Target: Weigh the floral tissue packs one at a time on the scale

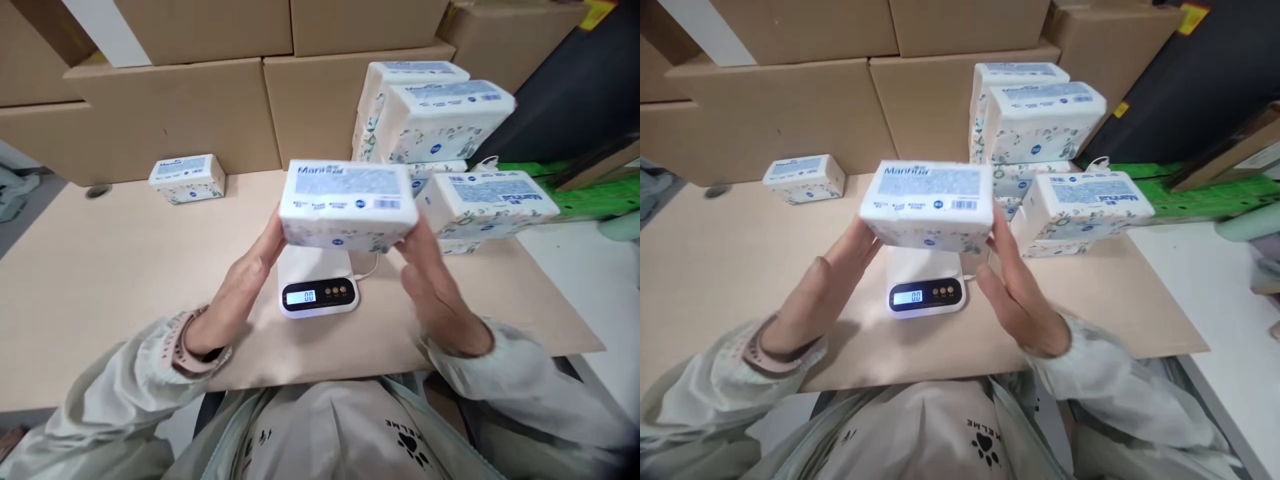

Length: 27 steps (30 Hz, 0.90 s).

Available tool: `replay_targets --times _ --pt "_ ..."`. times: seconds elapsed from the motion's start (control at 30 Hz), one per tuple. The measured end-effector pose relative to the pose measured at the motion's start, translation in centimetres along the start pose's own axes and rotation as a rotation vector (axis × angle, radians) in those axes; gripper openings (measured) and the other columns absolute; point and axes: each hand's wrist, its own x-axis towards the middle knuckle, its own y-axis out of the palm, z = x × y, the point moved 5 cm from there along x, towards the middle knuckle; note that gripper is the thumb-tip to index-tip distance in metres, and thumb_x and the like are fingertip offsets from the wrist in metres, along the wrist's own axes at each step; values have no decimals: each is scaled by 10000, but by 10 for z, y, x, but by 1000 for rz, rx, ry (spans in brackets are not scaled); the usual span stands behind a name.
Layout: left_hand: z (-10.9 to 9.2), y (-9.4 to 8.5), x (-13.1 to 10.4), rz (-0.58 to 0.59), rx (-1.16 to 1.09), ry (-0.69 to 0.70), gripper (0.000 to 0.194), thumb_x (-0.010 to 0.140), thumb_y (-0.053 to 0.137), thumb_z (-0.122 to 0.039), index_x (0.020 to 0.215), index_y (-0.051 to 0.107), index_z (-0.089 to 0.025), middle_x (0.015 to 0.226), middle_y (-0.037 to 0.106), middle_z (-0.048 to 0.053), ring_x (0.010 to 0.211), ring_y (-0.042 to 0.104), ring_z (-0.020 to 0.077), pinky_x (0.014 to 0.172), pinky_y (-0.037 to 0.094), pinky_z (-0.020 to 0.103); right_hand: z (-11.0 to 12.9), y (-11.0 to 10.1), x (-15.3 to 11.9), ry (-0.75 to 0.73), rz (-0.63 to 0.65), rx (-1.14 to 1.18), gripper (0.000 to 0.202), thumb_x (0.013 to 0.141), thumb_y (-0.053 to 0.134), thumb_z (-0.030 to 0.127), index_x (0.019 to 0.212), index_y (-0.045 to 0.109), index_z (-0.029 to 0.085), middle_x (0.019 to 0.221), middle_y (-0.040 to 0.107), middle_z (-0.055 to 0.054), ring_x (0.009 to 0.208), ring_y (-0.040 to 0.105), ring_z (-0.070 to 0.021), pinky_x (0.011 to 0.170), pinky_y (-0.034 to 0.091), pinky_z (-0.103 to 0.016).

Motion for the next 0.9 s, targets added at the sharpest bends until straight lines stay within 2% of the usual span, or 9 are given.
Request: replay_targets --times 0.07,0.17,0.27,0.37,0.47,0.53,0.67,0.77,0.9 --pt "21 -10 -14 -29 25 -18 709 1093 501 -731 1702 505 -370 1849 248 -70 1759 52 363 1472 104 575 -24 22 0 -8 87 71 746 1136 470 515 1780 96 485 1898 123 83 1765 198 -259 1442 289 -540" --pt "46 -18 -24 -33 47 -29 697 1130 447 -669 1756 409 -363 1866 178 -69 1764 39 331 1476 79 550 -49 41 2 25 130 134 734 1144 455 520 1778 86 487 1896 150 72 1764 204 -242 1444 278 -536" --pt "60 -22 -29 -41 42 -28 658 1152 422 -621 1766 373 -387 1865 174 -78 1764 59 317 1474 80 556 -58 47 4 47 143 139 746 1138 471 530 1782 101 467 1889 197 50 1757 233 -232 1439 293 -529" --pt "69 -23 -36 -53 49 -26 628 1163 423 -583 1764 362 -412 1861 197 -72 1757 123 327 1467 151 565 -59 44 5 54 120 126 718 1132 472 539 1781 186 427 1869 281 22 1734 303 -228 1426 330 -514" --pt "76 -27 -44 -105 123 34 622 1161 427 -581 1759 363 -425 1857 217 -69 1756 131 325 1459 206 556 -62 35 3 55 16 101 663 1112 494 566 1736 346 401 1818 405 -5 1695 391 -249 1408 366 -527" --pt "82 -34 -48 -162 166 62 617 1163 405 -595 1756 366 -431 1856 224 -73 1760 109 315 1457 214 554 -67 26 2 60 -125 78 608 1098 498 589 1671 462 388 1756 504 -26 1661 452 -283 1393 376 -577" --pt "99 -48 -53 -284 104 6 573 1158 392 -632 1696 481 -457 1835 304 -65 1755 145 323 1444 213 592 -73 9 0 99 -380 85 452 1086 499 580 1480 637 404 1550 694 -43 1542 596 -324 1345 410 -642" --pt "105 -52 -54 -332 51 -25 579 1146 374 -679 1656 540 -460 1816 353 -53 1745 192 333 1432 218 619 -74 5 1 156 -449 105 415 1077 507 583 1373 695 361 1441 753 -65 1437 679 -318 1300 472 -621" --pt "105 -51 -52 -353 47 -41 623 1120 399 -726 1643 566 -432 1806 381 -28 1741 209 336 1430 223 609 -72 9 2 190 -443 126 450 1077 500 587 1329 708 277 1388 774 -105 1362 718 -306 1263 517 -601"
